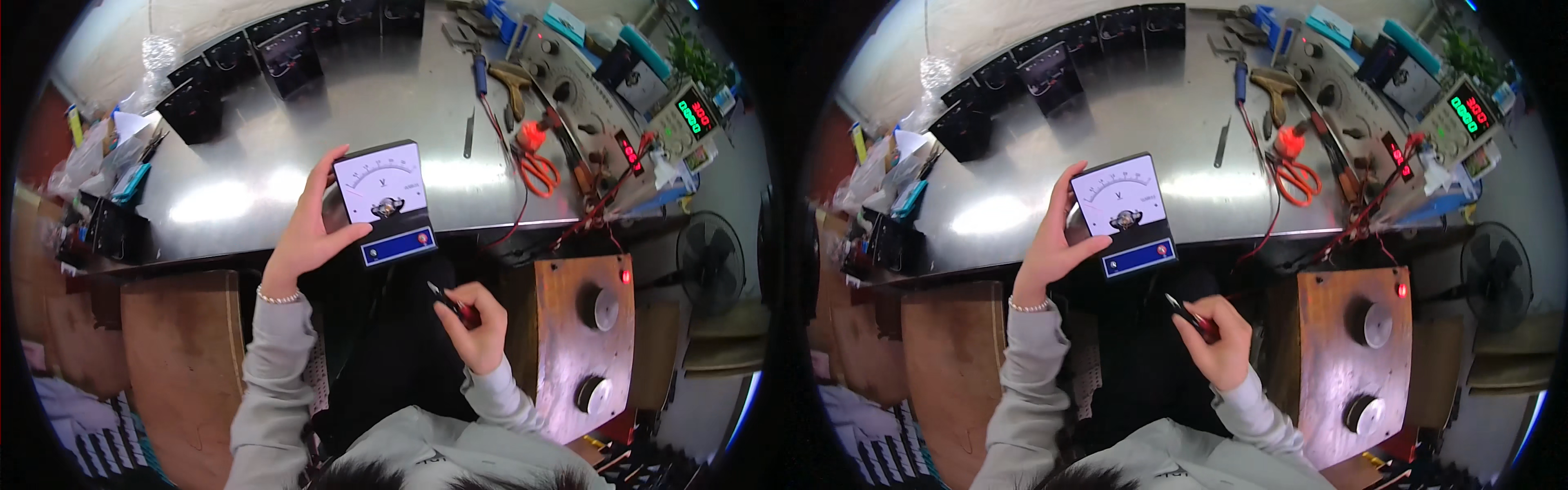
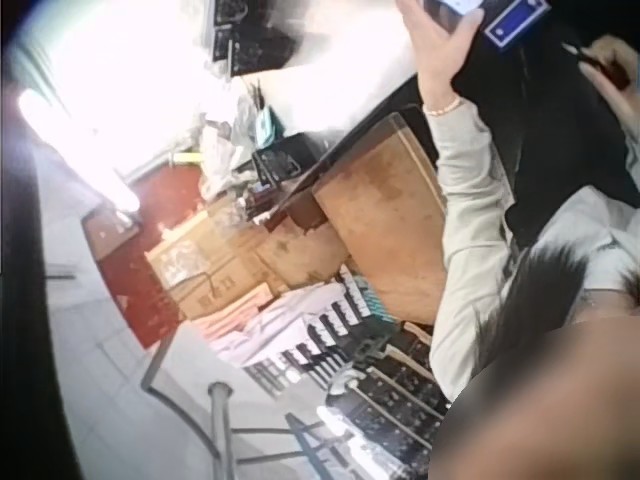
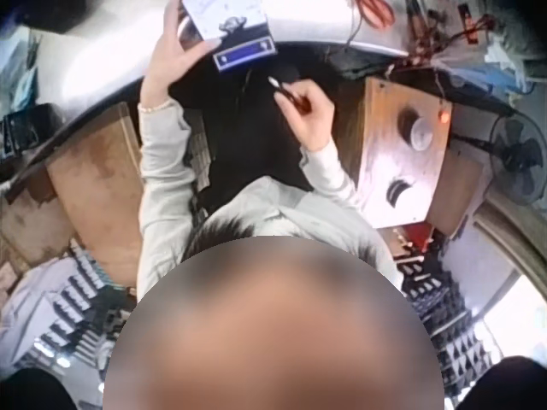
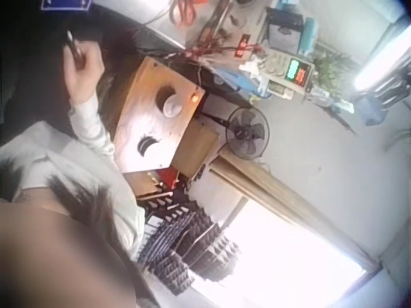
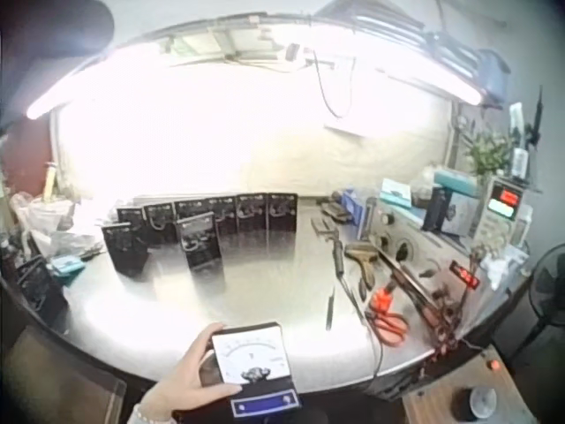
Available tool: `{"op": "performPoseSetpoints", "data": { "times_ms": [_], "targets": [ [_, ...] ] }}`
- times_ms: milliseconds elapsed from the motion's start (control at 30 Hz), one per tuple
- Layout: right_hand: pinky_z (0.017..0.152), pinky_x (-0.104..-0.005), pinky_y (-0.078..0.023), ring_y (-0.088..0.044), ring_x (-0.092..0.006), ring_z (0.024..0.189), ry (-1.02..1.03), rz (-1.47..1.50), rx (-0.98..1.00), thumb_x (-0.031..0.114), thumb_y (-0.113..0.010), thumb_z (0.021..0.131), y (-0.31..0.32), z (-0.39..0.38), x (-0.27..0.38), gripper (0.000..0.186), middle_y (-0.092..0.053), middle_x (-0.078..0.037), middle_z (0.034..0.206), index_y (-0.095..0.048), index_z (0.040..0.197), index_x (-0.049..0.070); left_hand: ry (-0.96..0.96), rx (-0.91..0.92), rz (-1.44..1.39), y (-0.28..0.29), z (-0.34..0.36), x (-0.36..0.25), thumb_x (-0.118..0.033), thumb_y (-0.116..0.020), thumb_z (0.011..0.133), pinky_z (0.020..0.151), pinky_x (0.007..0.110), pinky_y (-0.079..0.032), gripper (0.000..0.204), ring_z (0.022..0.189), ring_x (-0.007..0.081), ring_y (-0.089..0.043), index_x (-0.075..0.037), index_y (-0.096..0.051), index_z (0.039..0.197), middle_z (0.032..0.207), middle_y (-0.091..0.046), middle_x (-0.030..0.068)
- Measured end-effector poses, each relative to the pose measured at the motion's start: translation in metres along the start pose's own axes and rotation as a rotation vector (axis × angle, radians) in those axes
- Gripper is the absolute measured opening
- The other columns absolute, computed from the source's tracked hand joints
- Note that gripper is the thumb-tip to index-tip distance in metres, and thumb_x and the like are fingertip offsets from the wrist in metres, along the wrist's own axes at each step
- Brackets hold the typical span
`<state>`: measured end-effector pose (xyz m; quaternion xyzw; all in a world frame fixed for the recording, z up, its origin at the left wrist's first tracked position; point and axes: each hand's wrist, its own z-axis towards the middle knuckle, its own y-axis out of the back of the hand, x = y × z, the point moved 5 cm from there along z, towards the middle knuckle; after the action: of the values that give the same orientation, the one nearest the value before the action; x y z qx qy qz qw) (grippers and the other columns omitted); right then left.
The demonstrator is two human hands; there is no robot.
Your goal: Testing and calibrating analog voltmeters at a workbench using a power supply and test probes.
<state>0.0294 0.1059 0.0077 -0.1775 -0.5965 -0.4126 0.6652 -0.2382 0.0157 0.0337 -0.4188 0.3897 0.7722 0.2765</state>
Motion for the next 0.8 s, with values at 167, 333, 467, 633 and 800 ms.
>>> {"op": "performPoseSetpoints", "data": {
  "times_ms": [167, 333, 467, 633, 800],
  "targets": [
    [0.057, -0.0228, -0.041, -0.053, -0.0122, 0.066, 0.269, -0.004, 0.016, -0.008, -0.076, 0.080, -0.044, 0.036, 0.035, 0.019, -0.057, -0.008, 0.081, -0.063, 0.093, -0.003, 0.018, -0.097, -0.268, -0.013, 0.002, -0.012, -0.006, -0.080, 0.073, 0.112, 0.041, -0.037, 0.093, 0.132, 0.0291, -0.049, -0.007, -0.031, 0.153, 0.141, -0.051, 0.0152],
    [0.052, -0.0254, -0.042, -0.052, -0.0143, 0.058, 0.332, -0.179, 0.005, -0.008, -0.077, 0.079, -0.070, 0.040, 0.047, 0.019, -0.056, -0.008, 0.076, -0.063, 0.090, -0.002, -0.004, -0.005, -0.099, -0.008, 0.003, -0.010, 0.000, -0.077, 0.079, 0.113, 0.039, -0.035, 0.098, 0.131, 0.0244, -0.046, -0.008, -0.019, 0.158, 0.141, -0.046, 0.0152],
    [0.054, -0.0296, -0.046, -0.056, -0.0228, 0.058, 0.296, -0.078, -0.077, -0.006, -0.076, 0.080, -0.064, 0.035, 0.045, 0.016, -0.056, -0.011, 0.076, -0.064, 0.090, -0.002, -0.036, 0.028, -0.047, -0.007, 0.004, -0.010, 0.000, -0.077, 0.079, 0.113, 0.040, -0.035, 0.100, 0.131, 0.0246, -0.047, -0.007, -0.017, 0.159, 0.141, -0.047, 0.0152],
    [0.053, -0.0278, -0.044, -0.053, -0.0218, 0.057, 0.226, -0.123, 0.018, -0.007, -0.077, 0.079, -0.058, 0.041, 0.034, 0.017, -0.055, -0.010, 0.075, -0.063, 0.089, -0.003, -0.024, 0.034, -0.071, -0.011, 0.004, -0.009, -0.001, -0.077, 0.079, 0.113, 0.039, -0.035, 0.102, 0.131, 0.0247, -0.047, -0.008, -0.015, 0.160, 0.141, -0.047, 0.0162],
    [0.066, -0.0312, -0.052, -0.066, -0.0242, 0.073, 0.300, -0.091, -0.052, -0.005, -0.077, 0.080, -0.055, 0.034, 0.032, 0.022, -0.068, -0.012, 0.090, -0.070, 0.100, -0.001, -0.010, 0.018, -0.087, -0.011, 0.004, -0.012, 0.001, -0.076, 0.079, 0.112, 0.039, -0.036, 0.103, 0.131, 0.0242, -0.046, -0.010, -0.013, 0.160, 0.142, -0.046, 0.0165]
  ]
}}
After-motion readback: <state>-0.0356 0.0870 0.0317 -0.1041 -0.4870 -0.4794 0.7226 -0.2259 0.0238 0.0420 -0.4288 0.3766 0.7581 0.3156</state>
